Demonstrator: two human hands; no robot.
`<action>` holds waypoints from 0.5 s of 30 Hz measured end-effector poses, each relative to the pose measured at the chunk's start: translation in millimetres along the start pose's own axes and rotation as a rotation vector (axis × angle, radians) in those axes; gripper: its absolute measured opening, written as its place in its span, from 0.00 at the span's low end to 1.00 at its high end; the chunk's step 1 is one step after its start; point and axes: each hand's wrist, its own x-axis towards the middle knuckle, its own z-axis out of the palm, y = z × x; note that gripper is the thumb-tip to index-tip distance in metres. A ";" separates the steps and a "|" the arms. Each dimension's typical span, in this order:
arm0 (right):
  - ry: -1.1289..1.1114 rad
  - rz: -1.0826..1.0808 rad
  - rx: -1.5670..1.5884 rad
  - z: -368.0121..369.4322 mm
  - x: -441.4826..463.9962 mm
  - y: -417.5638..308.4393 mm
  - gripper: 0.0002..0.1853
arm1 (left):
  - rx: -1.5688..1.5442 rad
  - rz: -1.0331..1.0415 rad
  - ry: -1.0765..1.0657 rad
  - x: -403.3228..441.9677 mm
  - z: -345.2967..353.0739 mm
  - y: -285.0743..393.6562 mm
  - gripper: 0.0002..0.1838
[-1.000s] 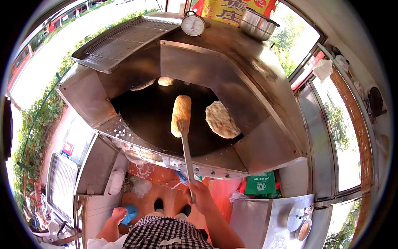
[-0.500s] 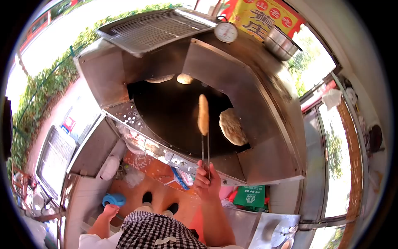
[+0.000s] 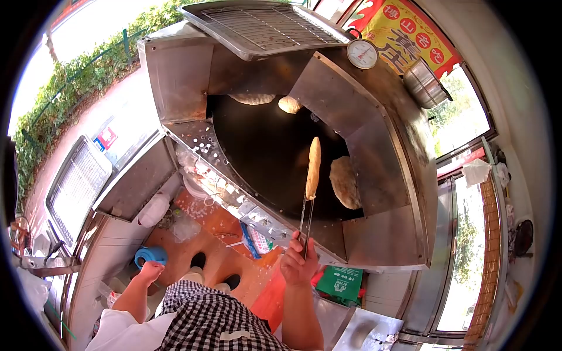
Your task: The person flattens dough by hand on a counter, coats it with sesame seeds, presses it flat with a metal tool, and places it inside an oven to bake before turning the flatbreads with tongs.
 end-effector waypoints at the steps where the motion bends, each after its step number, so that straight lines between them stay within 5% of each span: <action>1: -0.004 0.004 0.019 -1.3 -0.4 -0.4 0.28 | -0.030 0.025 0.014 -0.7 -1.1 4.1 0.16; 9: 0.028 -0.019 0.053 -3.7 -6.4 -3.8 0.29 | 0.021 -0.076 -0.015 3.4 -2.7 -19.6 0.15; 15: 0.286 -0.059 -0.448 -7.0 -12.0 -8.2 0.27 | -0.032 -0.159 0.029 -17.0 0.9 -35.9 0.12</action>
